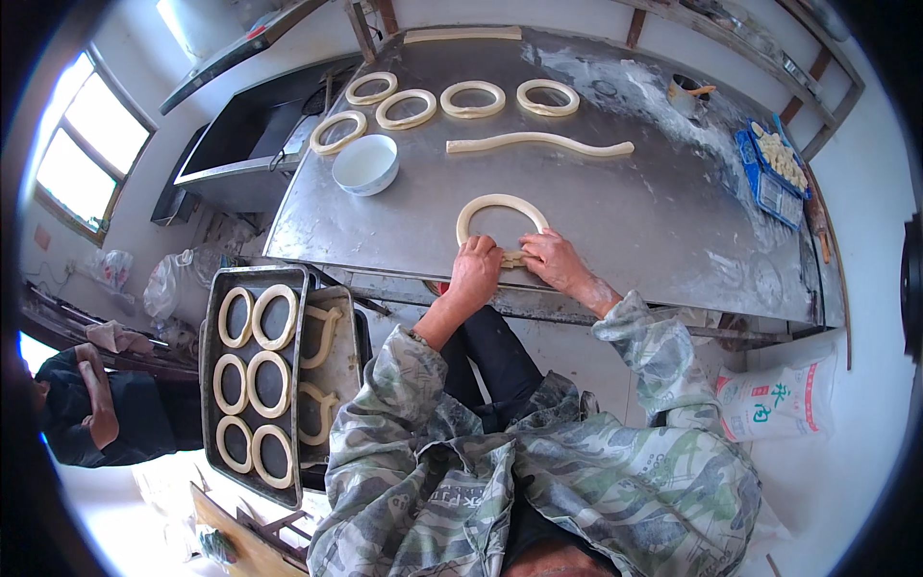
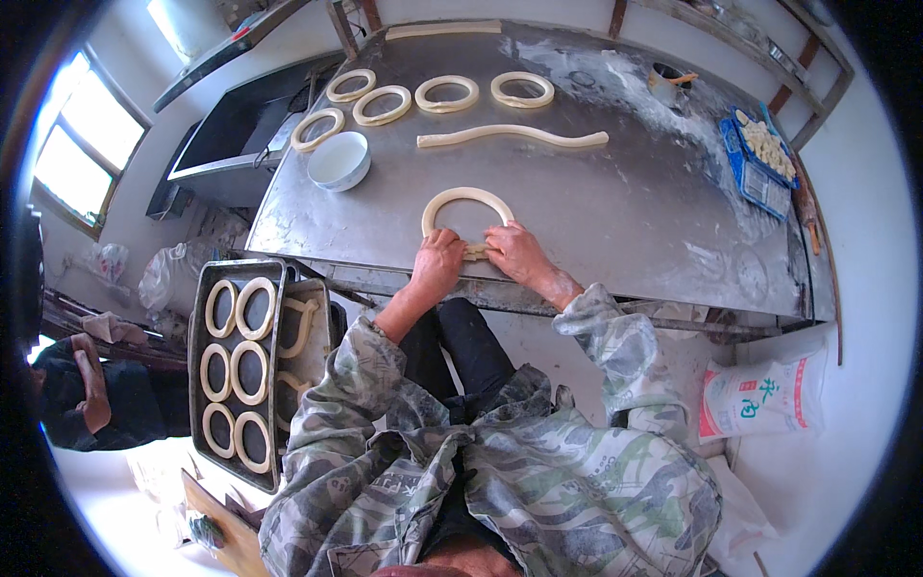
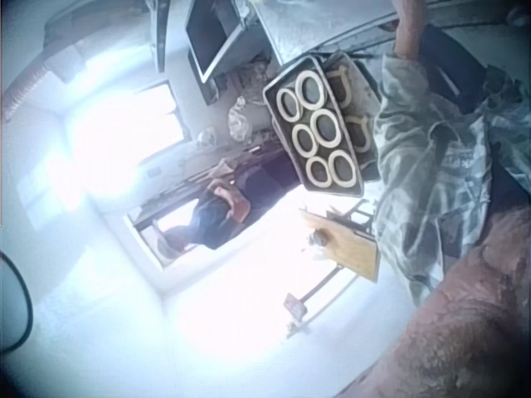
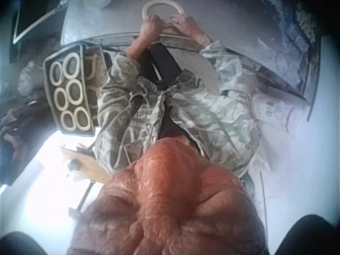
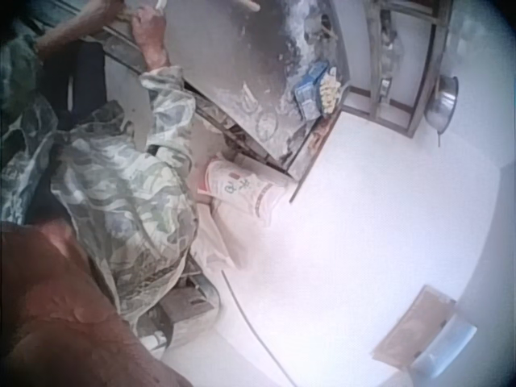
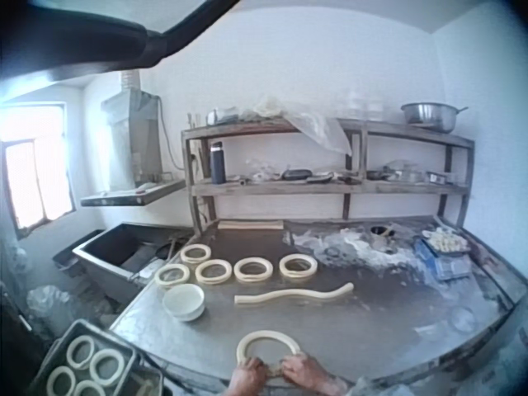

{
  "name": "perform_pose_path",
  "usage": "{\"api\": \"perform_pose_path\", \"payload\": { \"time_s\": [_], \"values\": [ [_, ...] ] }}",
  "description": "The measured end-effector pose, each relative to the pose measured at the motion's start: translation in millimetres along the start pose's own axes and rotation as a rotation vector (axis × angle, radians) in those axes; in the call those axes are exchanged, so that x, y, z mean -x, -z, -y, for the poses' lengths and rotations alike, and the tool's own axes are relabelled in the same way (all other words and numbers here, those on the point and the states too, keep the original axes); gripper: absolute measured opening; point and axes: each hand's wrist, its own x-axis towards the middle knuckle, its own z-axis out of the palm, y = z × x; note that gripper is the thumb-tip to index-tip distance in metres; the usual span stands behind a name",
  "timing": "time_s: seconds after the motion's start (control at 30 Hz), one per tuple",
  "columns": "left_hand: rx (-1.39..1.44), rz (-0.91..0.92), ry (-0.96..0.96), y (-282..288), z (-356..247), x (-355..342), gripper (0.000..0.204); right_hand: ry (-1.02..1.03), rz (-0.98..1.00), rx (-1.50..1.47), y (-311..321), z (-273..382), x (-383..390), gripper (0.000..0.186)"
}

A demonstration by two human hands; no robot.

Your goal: The person shapes long strips of dough into rings by hand on a metal table, dipping their fingers into a bowl of liquid and placing the finished rings onto a tray.

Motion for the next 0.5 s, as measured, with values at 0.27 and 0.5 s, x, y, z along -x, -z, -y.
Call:
{"api": "perform_pose_path", "payload": {
  "time_s": [0.27, 0.5],
  "values": [
    [-0.071, 0.169, -0.069, 12, 2, -13, 0.007, -0.062, 0.051, 0.033, -3, 4, -3, 0.013],
    [-0.101, 0.212, -0.129, 15, -4, -17, 0.010, -0.056, 0.121, 0.101, -4, 12, -8, 0.009]
  ]
}}
